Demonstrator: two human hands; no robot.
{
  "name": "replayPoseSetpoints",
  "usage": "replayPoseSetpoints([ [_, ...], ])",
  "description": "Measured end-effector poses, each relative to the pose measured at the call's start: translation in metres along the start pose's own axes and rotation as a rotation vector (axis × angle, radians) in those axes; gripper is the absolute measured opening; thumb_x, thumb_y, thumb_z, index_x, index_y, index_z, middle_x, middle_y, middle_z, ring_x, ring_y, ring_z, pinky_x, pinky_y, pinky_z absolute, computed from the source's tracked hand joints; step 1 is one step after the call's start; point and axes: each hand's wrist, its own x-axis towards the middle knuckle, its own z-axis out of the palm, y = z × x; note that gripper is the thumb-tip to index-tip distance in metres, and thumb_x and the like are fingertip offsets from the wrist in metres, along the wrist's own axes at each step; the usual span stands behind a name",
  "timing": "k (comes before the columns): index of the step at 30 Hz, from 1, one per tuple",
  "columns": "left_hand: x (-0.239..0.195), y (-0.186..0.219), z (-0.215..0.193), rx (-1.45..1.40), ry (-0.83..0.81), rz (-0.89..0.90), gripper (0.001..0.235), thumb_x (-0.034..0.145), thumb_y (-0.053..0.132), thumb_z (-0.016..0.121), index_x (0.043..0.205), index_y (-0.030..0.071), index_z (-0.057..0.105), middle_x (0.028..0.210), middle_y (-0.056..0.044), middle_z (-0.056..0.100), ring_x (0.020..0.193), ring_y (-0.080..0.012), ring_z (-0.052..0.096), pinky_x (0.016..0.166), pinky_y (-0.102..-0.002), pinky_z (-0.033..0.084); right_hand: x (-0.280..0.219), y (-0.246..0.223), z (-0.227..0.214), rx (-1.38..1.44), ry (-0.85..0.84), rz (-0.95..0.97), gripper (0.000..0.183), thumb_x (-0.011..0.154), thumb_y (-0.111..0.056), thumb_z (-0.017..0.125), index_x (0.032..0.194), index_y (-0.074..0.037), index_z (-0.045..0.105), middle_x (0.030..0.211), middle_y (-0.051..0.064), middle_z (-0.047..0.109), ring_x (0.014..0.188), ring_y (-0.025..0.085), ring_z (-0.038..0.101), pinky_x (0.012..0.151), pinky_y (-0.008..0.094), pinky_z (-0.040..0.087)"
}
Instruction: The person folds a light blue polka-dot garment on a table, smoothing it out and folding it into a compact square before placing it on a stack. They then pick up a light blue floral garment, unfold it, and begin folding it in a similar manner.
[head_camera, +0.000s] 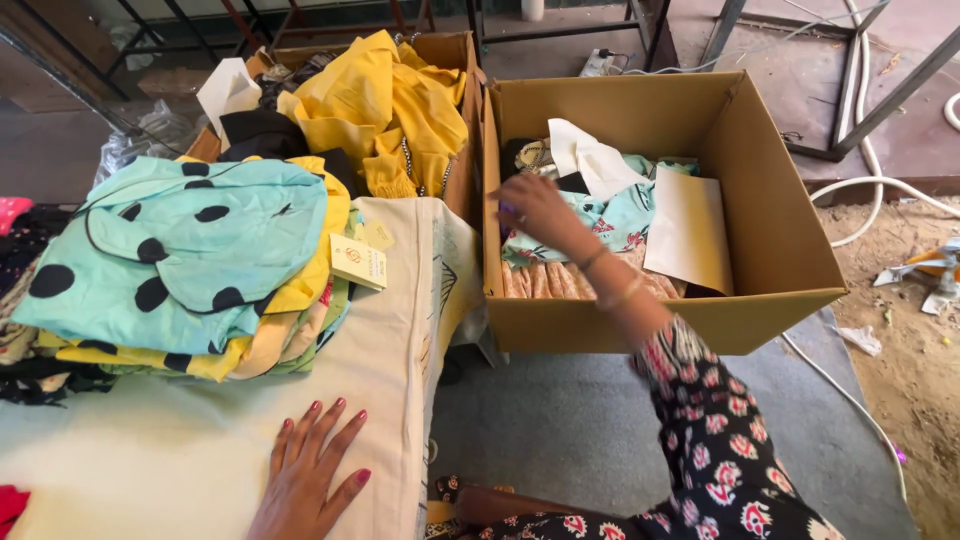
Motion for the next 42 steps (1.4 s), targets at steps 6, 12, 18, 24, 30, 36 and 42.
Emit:
replayPoseSetpoints([
  [6,0.003,0.008,-0.006,-0.004,0.045,-0.003,0.066,0.093,0.053,0.05,0.151,0.022,0.04,0.157,-0.01,0.036,0.147,-0.0343,0.025,0.118,-0.055,0.01,-0.028,0.183,0.106,-0.224,-0.658,0.492,0.089,0.063,-0.05,0.092,0.141,-0.023,0.058,0.156,0.01,0.04,0.142,0.038,0.039,0.108,0.063,0.038],
  [12,0.007,0.015,-0.015,-0.028,0.035,-0.028,0.064,0.093,0.051,0.052,0.15,0.023,0.043,0.156,-0.009,0.038,0.147,-0.0343,0.026,0.118,-0.054,0.011,-0.062,0.203,0.129,-0.347,-0.88,0.713,0.09,0.064,-0.047,0.095,0.141,-0.023,0.056,0.157,0.006,0.04,0.144,0.036,0.039,0.109,0.059,0.04],
  [18,0.008,0.023,-0.025,-0.032,0.033,-0.04,0.062,0.093,0.048,0.054,0.149,0.023,0.044,0.155,-0.01,0.038,0.147,-0.0339,0.027,0.118,-0.053,0.012,-0.053,0.216,0.157,-0.54,-0.651,0.585,0.026,0.097,-0.025,0.057,0.114,-0.02,0.075,0.126,0.008,0.071,0.121,0.031,0.065,0.101,0.06,0.046],
  [24,0.009,0.029,-0.036,-0.078,0.014,-0.048,0.062,0.094,0.045,0.055,0.149,0.02,0.044,0.154,-0.011,0.038,0.147,-0.0347,0.025,0.118,-0.053,0.011,0.019,0.068,0.028,-0.084,0.423,0.523,0.013,0.107,-0.017,0.057,0.115,-0.007,0.059,0.085,0.02,0.067,0.083,0.043,0.066,0.069,0.057,0.048],
  [30,0.013,0.033,-0.035,-0.18,-0.006,-0.135,0.066,0.091,0.042,0.063,0.148,0.015,0.043,0.153,-0.009,0.041,0.147,-0.034,0.031,0.121,-0.053,0.02,-0.017,-0.089,0.036,0.191,0.694,-0.014,0.057,0.088,0.002,0.055,0.145,0.002,0.047,0.082,0.015,0.061,0.07,0.031,0.057,0.065,0.046,0.045],
  [36,0.025,0.064,-0.036,-0.489,0.451,0.018,0.087,0.087,0.039,0.076,0.151,0.001,0.031,0.155,-0.027,0.034,0.148,-0.0407,0.031,0.117,-0.053,0.03,-0.05,-0.306,-0.036,0.798,0.015,-0.559,0.036,0.088,-0.001,0.072,0.123,-0.004,0.063,0.103,0.01,0.068,0.091,0.032,0.07,0.077,0.04,0.058],
  [42,-0.034,0.049,-0.017,-0.407,0.24,0.174,0.024,0.09,0.009,0.058,0.112,0.013,0.065,0.123,-0.008,0.073,0.136,-0.0287,0.06,0.121,-0.051,0.033,-0.076,-0.351,-0.033,0.725,-0.128,-0.774,0.027,0.103,-0.011,0.073,0.129,-0.011,0.067,0.092,0.007,0.058,0.086,0.028,0.065,0.064,0.039,0.048],
])
